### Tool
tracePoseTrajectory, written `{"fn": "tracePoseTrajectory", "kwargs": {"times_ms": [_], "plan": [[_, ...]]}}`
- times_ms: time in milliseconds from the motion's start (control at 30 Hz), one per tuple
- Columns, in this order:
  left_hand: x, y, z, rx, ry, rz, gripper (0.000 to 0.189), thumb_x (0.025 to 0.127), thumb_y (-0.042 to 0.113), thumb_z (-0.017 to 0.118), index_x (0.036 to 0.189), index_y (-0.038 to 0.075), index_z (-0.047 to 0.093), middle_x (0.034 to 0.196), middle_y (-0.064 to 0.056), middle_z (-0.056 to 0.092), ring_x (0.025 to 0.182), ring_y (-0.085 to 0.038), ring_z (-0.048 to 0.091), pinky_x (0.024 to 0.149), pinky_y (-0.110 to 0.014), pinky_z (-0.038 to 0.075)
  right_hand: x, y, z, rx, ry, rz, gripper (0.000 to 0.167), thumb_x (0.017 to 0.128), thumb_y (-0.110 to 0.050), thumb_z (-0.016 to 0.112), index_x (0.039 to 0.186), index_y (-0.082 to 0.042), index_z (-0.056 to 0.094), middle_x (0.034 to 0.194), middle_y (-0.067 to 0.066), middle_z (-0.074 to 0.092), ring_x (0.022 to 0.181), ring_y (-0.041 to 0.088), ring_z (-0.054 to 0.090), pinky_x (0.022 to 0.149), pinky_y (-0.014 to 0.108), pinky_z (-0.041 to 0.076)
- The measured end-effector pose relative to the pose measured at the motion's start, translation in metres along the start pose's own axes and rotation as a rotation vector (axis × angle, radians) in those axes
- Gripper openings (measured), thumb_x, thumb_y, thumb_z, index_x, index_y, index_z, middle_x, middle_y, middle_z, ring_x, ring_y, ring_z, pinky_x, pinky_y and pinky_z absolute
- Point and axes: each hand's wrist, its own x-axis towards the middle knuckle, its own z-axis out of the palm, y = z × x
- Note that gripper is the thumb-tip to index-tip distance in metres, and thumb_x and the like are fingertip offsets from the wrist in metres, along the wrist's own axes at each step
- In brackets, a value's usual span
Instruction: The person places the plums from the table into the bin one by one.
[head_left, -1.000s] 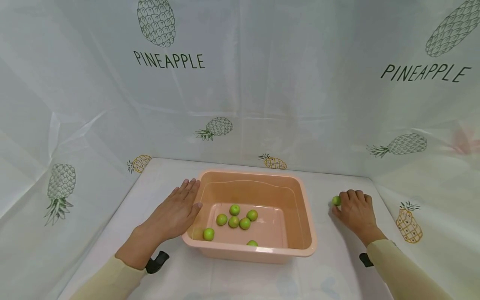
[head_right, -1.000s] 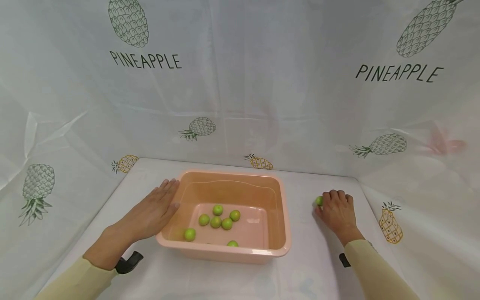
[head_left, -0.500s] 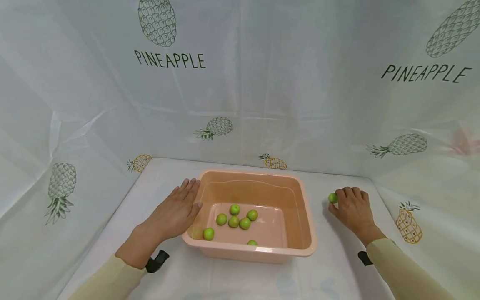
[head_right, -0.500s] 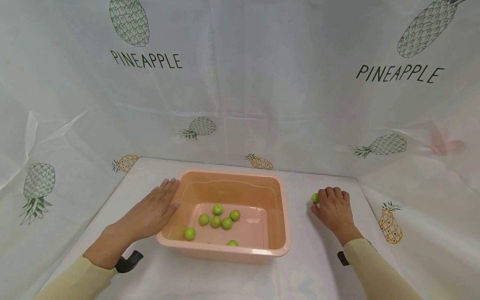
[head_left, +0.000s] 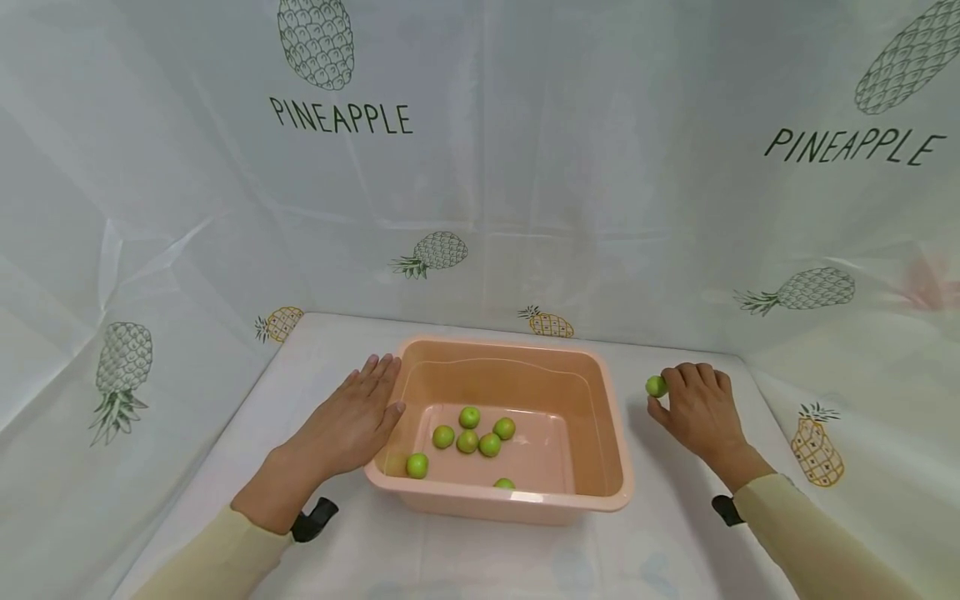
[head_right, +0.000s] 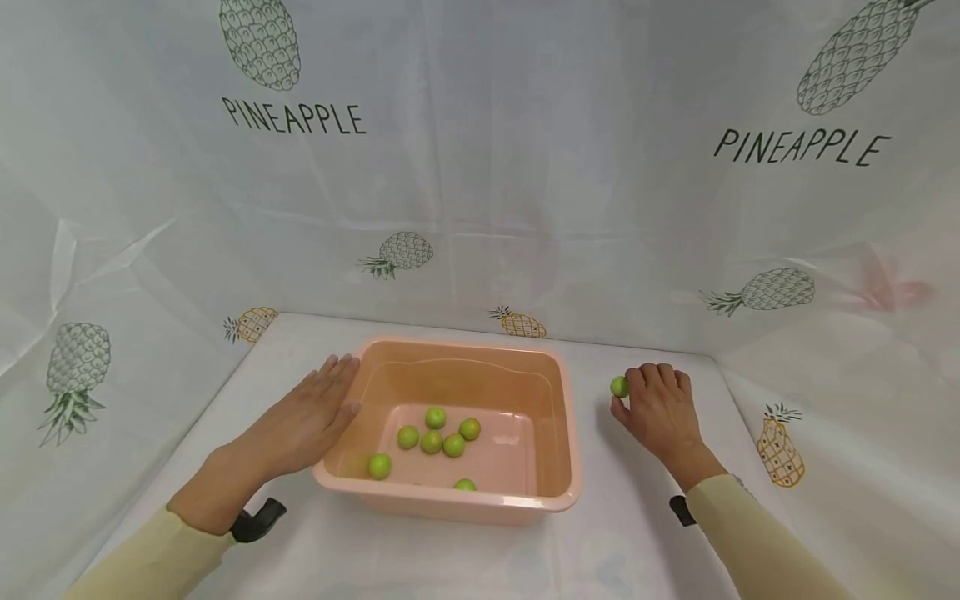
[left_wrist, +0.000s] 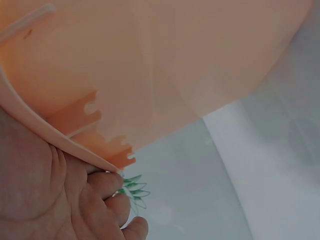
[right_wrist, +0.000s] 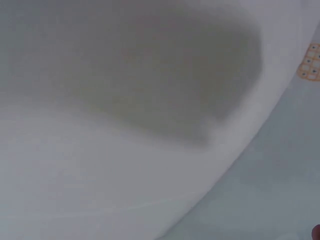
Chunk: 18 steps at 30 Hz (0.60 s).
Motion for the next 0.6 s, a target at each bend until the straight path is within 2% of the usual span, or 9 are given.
{"fn": "tracePoseTrajectory", "kwargs": {"times_ms": [167,333,433,600], "plan": [[0.0,0.0,0.0,0.007,0.007,0.005,0.065,0.113,0.03,0.045,0.163,-0.007,0.028,0.17,-0.026,0.03,0.16,-0.044,0.023,0.127,-0.062,0.028,0.014,-0.01,-0.013,0.02,0.074,-0.035,0.042,0.083,-0.035,0.069,0.101,0.002,0.06,0.095,0.022,0.063,0.09,0.046,0.056,0.074,0.059,0.045],[0.0,0.0,0.0,0.012,0.011,0.01,0.065,0.113,0.03,0.045,0.163,-0.007,0.028,0.17,-0.026,0.03,0.16,-0.044,0.023,0.127,-0.061,0.027,0.031,-0.021,-0.026,0.039,0.159,-0.043,0.051,0.091,-0.046,0.054,0.1,0.004,0.061,0.094,0.024,0.064,0.088,0.047,0.056,0.07,0.06,0.044],[0.0,-0.001,0.0,0.013,0.013,0.013,0.064,0.113,0.03,0.045,0.162,-0.008,0.029,0.17,-0.026,0.03,0.16,-0.044,0.023,0.127,-0.061,0.028,0.041,-0.028,-0.035,0.052,0.169,-0.029,0.057,0.093,-0.05,0.049,0.102,0.004,0.062,0.097,0.025,0.065,0.09,0.048,0.056,0.071,0.06,0.044],[0.0,-0.001,0.0,0.01,0.015,0.016,0.064,0.113,0.03,0.045,0.162,-0.008,0.029,0.169,-0.026,0.03,0.16,-0.044,0.023,0.127,-0.061,0.028,0.056,-0.043,-0.053,0.091,0.144,-0.015,0.054,0.091,-0.047,0.05,0.103,0.004,0.063,0.098,0.023,0.064,0.092,0.046,0.055,0.074,0.058,0.043]]}}
